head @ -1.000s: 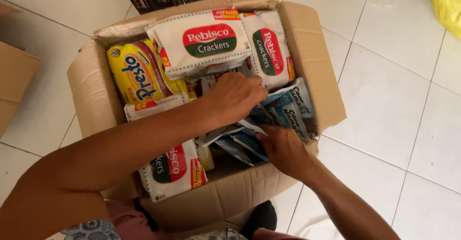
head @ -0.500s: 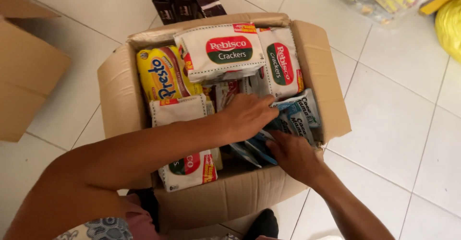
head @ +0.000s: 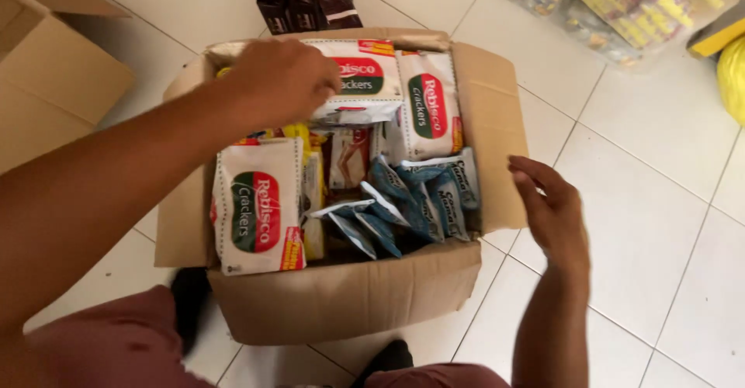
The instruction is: Packing various grocery items, specifically Rebisco crackers and Coco Mama pouches, into a cardboard box.
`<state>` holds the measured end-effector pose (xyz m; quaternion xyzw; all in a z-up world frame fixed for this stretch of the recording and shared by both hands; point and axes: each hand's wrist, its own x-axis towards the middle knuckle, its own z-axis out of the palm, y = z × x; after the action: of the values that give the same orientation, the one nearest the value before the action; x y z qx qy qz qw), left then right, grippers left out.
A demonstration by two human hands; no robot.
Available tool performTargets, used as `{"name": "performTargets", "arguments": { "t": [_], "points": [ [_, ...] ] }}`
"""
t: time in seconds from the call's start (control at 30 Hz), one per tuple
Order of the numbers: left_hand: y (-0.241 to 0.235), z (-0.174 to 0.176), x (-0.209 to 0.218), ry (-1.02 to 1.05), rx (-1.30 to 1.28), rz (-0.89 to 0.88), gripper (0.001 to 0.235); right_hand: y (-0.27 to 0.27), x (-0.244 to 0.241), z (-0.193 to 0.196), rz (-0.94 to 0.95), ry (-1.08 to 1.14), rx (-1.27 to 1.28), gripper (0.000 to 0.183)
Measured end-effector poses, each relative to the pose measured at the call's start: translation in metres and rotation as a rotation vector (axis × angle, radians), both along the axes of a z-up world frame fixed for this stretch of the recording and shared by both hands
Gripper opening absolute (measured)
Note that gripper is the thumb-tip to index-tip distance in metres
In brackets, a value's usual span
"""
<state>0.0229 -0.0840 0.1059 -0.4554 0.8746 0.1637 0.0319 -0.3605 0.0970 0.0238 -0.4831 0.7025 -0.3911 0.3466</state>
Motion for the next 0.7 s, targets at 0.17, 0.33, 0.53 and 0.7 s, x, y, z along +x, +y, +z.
{"name": "performTargets", "arguments": {
  "t": [0.17, 0.33, 0.53, 0.7],
  "points": [
    [-0.011, 0.003, 0.004, -0.091, -0.054, 0.05, 0.039, -0.017, 0.029, 0.009, 0.07, -0.005, -0.039, 0.032],
    [-0.027, -0.015, 0.024, -0.025, -0.012, 0.08, 0.093, -0.027, 0.059, 0.026, 0.126, 0.046, -0.014, 0.031],
    [-0.041, -0.024, 0.054, -0.015, 0.24, 0.061, 0.115, -0.057, 0.113, 0.055, 0.327, 0.27, 0.062, 0.03],
    [-0.056, -0.05, 0.076, 0.18, 0.124, -0.132, 0.113, -0.097, 0.158, 0.057, 0.359, 0.366, 0.134, 0.032]
  ]
}}
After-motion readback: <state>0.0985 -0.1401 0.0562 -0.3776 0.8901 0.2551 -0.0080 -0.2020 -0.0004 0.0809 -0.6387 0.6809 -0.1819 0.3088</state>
